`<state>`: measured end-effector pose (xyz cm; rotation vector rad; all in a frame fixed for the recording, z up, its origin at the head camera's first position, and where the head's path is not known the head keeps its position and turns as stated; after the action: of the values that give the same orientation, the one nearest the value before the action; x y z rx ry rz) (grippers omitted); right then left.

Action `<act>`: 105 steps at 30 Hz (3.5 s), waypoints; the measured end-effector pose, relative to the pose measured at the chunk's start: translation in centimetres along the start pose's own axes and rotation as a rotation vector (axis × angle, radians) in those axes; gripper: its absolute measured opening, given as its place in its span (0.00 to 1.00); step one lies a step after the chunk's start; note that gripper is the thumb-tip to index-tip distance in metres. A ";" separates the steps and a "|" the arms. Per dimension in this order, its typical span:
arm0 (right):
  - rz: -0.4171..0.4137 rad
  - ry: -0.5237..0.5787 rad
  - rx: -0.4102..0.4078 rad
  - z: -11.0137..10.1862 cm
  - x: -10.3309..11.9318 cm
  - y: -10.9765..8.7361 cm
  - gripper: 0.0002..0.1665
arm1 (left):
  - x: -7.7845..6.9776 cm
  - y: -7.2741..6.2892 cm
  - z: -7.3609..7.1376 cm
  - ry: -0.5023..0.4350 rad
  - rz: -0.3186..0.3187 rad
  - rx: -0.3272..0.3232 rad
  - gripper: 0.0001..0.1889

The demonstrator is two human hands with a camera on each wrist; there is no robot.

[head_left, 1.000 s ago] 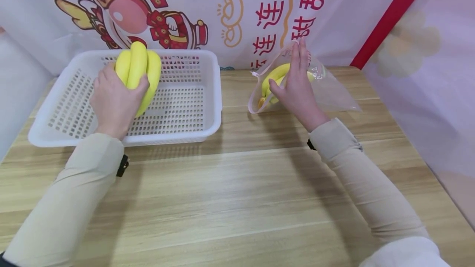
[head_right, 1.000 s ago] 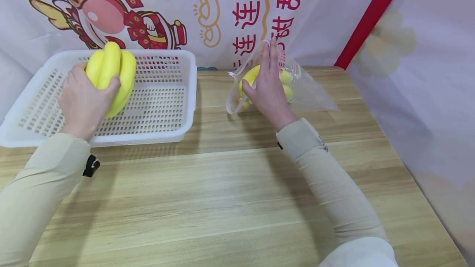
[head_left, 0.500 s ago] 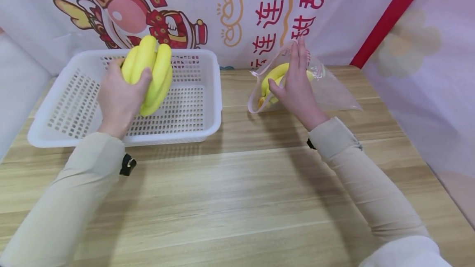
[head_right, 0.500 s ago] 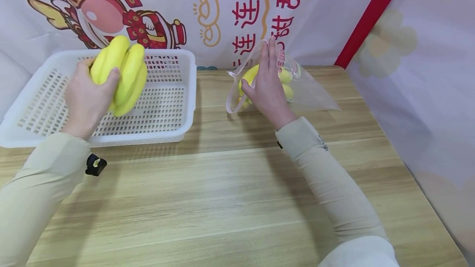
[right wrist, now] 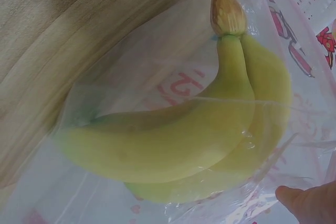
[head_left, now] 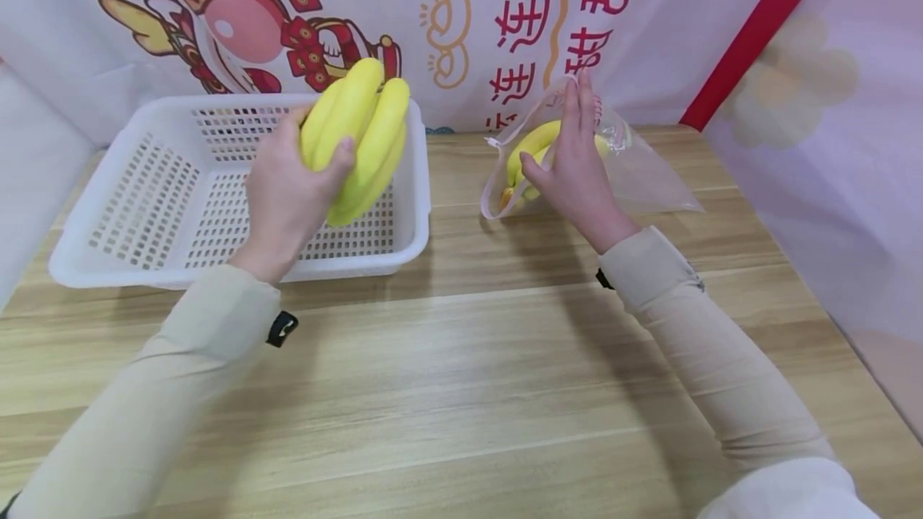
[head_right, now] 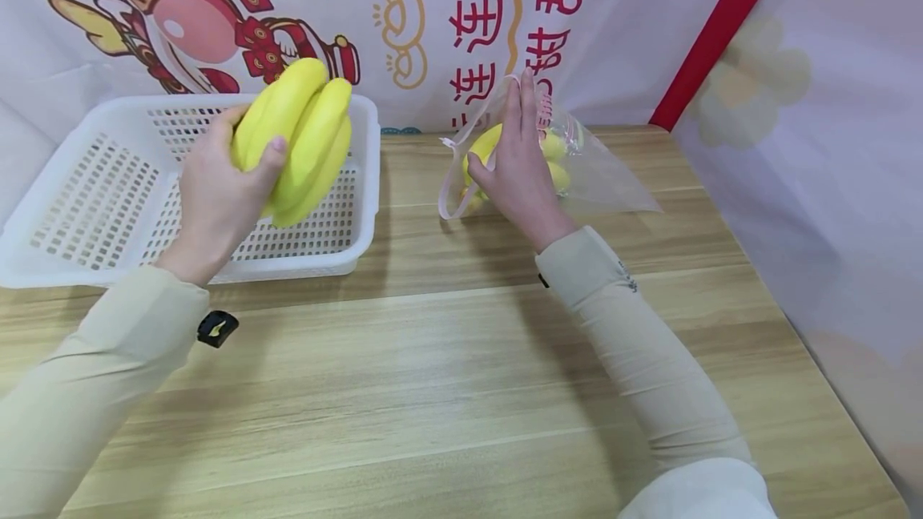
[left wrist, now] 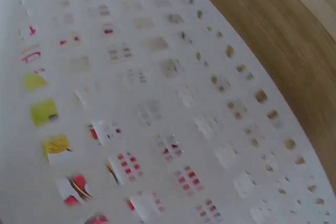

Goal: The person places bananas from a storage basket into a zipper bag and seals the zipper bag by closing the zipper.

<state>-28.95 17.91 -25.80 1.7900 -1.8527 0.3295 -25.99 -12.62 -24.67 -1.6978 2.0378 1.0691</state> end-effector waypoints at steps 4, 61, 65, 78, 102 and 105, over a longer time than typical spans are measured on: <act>0.002 0.005 0.003 0.0 -0.1 0.0 0.59 | -1.7 0.1 0.5 -0.046 0.069 -0.022 0.37; -0.141 -0.016 0.049 0.4 -0.7 -0.9 0.66 | -6.3 0.7 10.7 -0.649 -0.045 0.385 0.26; -0.167 -0.011 0.015 0.1 -0.6 -1.0 0.62 | -6.3 0.8 10.8 -0.652 -0.050 0.370 0.24; -0.237 0.009 -0.029 -0.2 -0.3 -1.4 0.59 | -6.9 1.1 11.3 -0.654 -0.013 0.389 0.29; -0.168 0.134 -0.053 -0.7 -1.7 -1.0 0.48 | -7.2 1.1 12.4 -0.666 -0.019 0.399 0.25; -0.196 0.146 -0.072 -0.8 -1.6 -1.0 0.47 | -7.5 1.3 12.7 -0.669 0.016 0.418 0.26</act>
<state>-27.89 19.58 -26.18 1.8291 -1.5565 0.3068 -28.18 1.58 -28.12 -0.9479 1.6751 0.9549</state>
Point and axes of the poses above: each hand's wrist, its own y-axis towards the middle knuckle, its own z-axis out of the palm, x = y × z, the point moved 8 cm from there along y, towards the middle knuckle, and after that the axes turned 11 degrees about z, right-handed, at the moved point
